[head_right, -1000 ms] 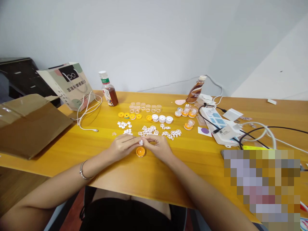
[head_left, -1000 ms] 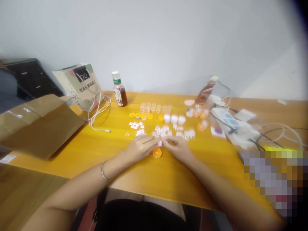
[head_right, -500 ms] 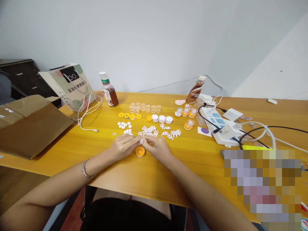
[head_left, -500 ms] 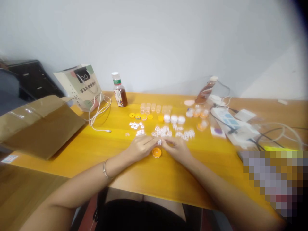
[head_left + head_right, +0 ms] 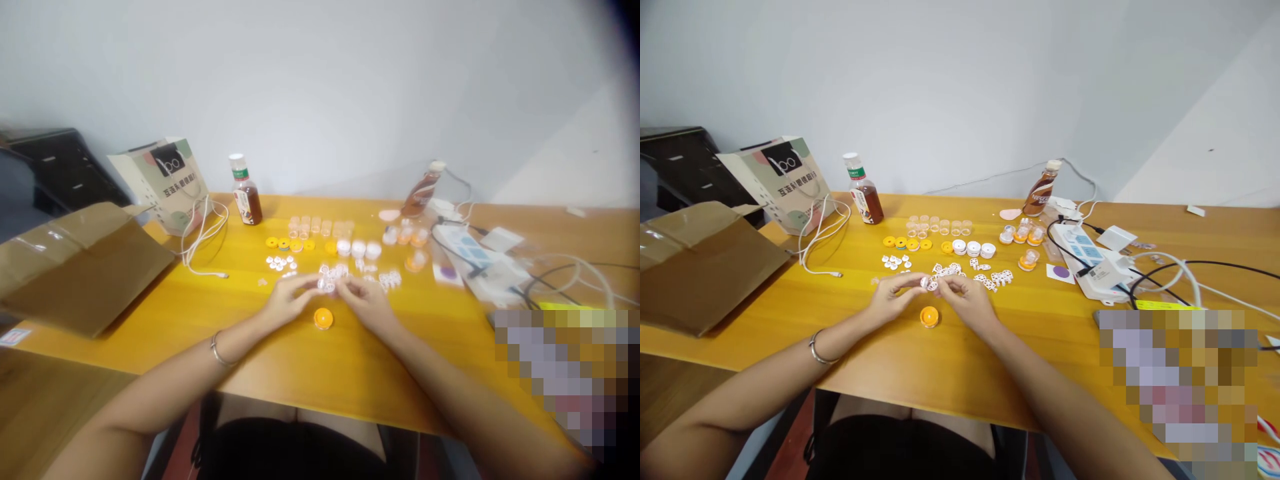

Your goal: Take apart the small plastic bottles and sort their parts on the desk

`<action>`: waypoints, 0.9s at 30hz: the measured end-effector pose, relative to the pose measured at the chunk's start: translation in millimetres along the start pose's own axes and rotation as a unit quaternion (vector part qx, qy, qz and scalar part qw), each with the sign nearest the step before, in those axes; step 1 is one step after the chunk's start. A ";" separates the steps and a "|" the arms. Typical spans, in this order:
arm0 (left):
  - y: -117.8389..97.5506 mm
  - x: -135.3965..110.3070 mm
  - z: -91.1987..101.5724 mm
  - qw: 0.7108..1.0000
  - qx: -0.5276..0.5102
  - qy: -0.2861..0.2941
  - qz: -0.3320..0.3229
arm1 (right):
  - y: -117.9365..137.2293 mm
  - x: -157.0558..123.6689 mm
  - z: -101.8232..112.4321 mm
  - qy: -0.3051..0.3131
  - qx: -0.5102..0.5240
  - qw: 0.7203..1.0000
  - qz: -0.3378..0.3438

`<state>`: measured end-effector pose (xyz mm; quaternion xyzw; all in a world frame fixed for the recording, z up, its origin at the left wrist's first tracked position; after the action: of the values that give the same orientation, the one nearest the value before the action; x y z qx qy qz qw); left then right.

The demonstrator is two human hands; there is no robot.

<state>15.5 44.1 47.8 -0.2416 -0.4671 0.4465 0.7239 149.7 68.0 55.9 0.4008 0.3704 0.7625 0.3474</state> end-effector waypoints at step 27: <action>24.8 6.6 7.6 0.974 -0.181 -0.024 0.136 | -30.8 16.2 20.7 -0.037 -0.159 0.983 0.078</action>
<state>-0.6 61.3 35.2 -0.4189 -0.5203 0.4550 0.5889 167.8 102.2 44.0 0.3963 0.1987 0.8209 0.3598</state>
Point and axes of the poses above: each hand's wrist, its own x-axis towards the middle knuckle, its own z-axis out of the back of the hand, y = z × x, the point moved 8 cm from there along x, towards the middle knuckle, and after that the axes turned 4 degrees about z, right-handed, at the moved point
